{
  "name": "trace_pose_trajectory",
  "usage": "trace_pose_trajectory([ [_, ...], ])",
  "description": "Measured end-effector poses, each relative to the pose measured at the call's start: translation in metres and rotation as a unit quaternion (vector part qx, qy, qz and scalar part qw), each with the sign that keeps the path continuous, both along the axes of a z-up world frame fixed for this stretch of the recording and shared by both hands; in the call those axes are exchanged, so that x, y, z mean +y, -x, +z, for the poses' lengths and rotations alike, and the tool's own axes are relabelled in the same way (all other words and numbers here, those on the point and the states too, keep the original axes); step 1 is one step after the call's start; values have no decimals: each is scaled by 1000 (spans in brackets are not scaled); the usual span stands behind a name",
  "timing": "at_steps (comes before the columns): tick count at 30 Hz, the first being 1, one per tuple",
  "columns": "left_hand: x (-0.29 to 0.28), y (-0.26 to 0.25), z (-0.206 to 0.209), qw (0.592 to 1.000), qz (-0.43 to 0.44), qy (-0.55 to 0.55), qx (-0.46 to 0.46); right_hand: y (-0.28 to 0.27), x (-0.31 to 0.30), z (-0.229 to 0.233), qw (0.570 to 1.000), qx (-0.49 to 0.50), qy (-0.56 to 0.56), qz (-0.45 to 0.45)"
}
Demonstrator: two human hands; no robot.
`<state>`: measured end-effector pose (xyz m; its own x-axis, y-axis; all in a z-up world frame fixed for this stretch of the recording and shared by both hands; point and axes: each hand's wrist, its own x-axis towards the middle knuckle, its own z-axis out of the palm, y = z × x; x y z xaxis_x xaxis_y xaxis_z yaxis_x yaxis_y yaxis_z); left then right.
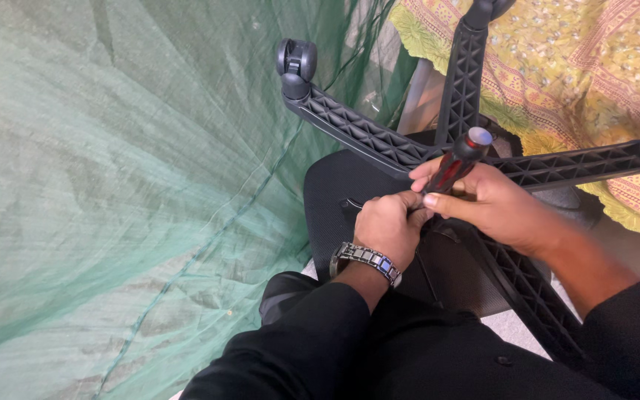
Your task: The person uses a screwdriver to tighten screws on the base of an office chair. They work on multiple attachment points on the chair's five-star base, securing the components together.
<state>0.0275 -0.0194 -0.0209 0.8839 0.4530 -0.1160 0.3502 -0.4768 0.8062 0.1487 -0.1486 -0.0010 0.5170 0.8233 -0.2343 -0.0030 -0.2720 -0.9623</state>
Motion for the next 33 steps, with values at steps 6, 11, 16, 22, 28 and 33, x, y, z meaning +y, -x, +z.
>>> trace_pose_trajectory([
  [6, -1, 1, 1, 1000, 2, -9, -21, 3, 2, -3, 998, -66, 9, -18],
  [11, -1, 3, -1, 1000, 0, -16, -22, 1, -1, 0, 999, -46, -12, 6],
  [16, 0, 5, -2, 1000, 5, -10, -29, 3, 1, -1, 999, -42, 32, -12],
  [22, 4, 10, -4, 999, 2, -21, -48, 10, 4, -2, 998, -65, -3, -5],
  [28, 8, 14, -6, 999, 9, 17, -30, 10, 3, -6, 997, -53, 47, -11],
  [33, 15, 16, -3, 997, -4, 1, -71, 11, 4, -8, 999, -38, 6, 11],
])
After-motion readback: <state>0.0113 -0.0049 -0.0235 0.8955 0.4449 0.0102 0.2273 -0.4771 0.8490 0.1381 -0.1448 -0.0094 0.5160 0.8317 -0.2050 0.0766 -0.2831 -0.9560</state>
